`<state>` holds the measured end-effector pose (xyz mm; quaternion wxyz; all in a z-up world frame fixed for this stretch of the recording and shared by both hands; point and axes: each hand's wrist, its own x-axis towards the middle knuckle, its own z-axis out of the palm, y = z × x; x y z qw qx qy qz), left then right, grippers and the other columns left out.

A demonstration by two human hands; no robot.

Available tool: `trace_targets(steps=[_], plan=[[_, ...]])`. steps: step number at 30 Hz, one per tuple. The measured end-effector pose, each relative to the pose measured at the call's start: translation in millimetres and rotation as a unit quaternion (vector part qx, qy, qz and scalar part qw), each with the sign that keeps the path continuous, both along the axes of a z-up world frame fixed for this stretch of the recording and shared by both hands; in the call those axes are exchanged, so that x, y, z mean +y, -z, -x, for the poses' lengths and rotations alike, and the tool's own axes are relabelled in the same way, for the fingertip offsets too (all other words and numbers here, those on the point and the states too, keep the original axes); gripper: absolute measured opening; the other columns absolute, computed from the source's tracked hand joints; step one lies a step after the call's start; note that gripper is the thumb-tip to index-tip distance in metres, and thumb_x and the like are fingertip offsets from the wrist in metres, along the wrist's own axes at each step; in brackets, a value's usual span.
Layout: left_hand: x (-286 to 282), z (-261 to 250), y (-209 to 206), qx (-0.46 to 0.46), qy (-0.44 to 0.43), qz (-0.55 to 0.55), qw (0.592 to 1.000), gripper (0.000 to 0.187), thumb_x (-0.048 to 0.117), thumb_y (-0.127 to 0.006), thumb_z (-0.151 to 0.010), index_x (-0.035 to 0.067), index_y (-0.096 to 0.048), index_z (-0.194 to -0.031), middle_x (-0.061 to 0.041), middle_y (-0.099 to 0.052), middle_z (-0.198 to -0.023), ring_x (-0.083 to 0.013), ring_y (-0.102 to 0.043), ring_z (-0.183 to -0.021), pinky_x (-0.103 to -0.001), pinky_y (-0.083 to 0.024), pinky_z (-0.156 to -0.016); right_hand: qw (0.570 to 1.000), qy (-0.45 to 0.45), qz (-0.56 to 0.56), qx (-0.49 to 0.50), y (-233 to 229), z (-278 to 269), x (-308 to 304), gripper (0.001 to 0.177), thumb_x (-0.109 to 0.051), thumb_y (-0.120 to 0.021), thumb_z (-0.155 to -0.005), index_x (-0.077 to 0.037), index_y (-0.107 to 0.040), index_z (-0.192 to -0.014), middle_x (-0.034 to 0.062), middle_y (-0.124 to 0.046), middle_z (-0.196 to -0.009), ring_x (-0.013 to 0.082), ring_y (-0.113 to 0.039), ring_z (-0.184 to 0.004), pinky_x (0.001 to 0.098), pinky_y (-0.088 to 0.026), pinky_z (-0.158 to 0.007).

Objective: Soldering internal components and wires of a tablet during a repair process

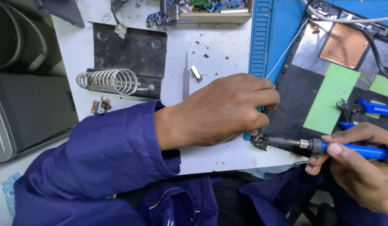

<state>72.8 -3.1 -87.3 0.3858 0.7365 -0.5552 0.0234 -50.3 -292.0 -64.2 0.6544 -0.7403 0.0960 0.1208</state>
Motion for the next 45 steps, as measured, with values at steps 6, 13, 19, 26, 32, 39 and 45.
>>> trace_targets(steps=[6,13,19,26,32,39,45], plan=[[0,0,1,0.009,0.006,-0.010,1.000,0.022,0.003,-0.083,-0.084,0.007,-0.069,-0.067,-0.013,-0.065,-0.103,-0.0323,-0.062,-0.104,-0.046,-0.052,-0.077,0.999,-0.019,0.037,-0.018,0,-1,2,0.010,-0.005,-0.060,-0.095,0.003,-0.063,-0.101,0.0168,-0.065,-0.068,0.0262,-0.078,-0.055,0.0340,-0.073,-0.046],[0,-1,0,0.005,0.007,-0.012,1.000,0.024,0.003,-0.082,-0.086,0.008,-0.069,-0.067,-0.013,-0.065,-0.103,-0.0330,-0.062,-0.104,-0.047,-0.052,-0.077,0.999,0.000,0.018,-0.036,2,3,2,0.013,-0.004,-0.062,-0.090,0.006,-0.062,-0.098,0.0209,-0.063,-0.062,0.0302,-0.077,-0.052,0.0335,-0.072,-0.047],[1,0,-1,-0.001,0.002,-0.006,1.000,0.031,-0.009,-0.074,-0.089,0.005,-0.063,-0.063,-0.014,-0.065,-0.103,-0.0336,-0.062,-0.103,-0.046,-0.053,-0.076,1.000,-0.004,0.027,0.002,-1,2,1,0.012,-0.004,-0.058,-0.096,0.005,-0.062,-0.104,0.0245,-0.068,-0.066,0.0309,-0.078,-0.055,0.0377,-0.073,-0.049],[0,1,-2,0.009,0.002,-0.006,1.000,0.027,-0.003,-0.078,-0.088,0.006,-0.066,-0.066,-0.013,-0.065,-0.102,-0.0329,-0.061,-0.101,-0.046,-0.051,-0.075,0.999,-0.019,0.030,-0.014,-3,1,0,0.012,-0.007,-0.061,-0.094,0.003,-0.063,-0.101,0.0189,-0.068,-0.066,0.0279,-0.078,-0.055,0.0336,-0.075,-0.047],[0,0,-1,0.007,0.003,-0.012,1.000,0.025,0.003,-0.082,-0.087,0.007,-0.068,-0.066,-0.013,-0.065,-0.103,-0.0329,-0.061,-0.102,-0.046,-0.052,-0.076,0.999,0.008,0.024,-0.031,-3,-2,10,0.012,-0.008,-0.060,-0.095,0.003,-0.062,-0.100,0.0213,-0.067,-0.064,0.0279,-0.074,-0.050,0.0325,-0.070,-0.043],[2,0,-7,0.018,0.015,-0.023,0.999,0.021,0.002,-0.074,-0.097,0.004,-0.070,-0.076,-0.017,-0.064,-0.111,-0.0370,-0.060,-0.109,-0.052,-0.053,-0.084,0.998,0.035,-0.013,-0.051,-7,-4,24,0.012,-0.006,-0.068,-0.085,0.004,-0.062,-0.084,0.0226,-0.065,-0.060,0.0277,-0.072,-0.044,0.0315,-0.067,-0.039],[2,-5,-12,0.003,0.034,-0.018,0.999,0.012,0.010,-0.071,-0.097,0.003,-0.074,-0.088,-0.017,-0.064,-0.108,-0.0411,-0.060,-0.113,-0.053,-0.052,-0.086,0.993,0.016,-0.076,-0.093,-9,-11,26,0.012,-0.006,-0.072,-0.086,0.003,-0.064,-0.083,0.0191,-0.069,-0.059,0.0259,-0.073,-0.043,0.0289,-0.066,-0.048]])
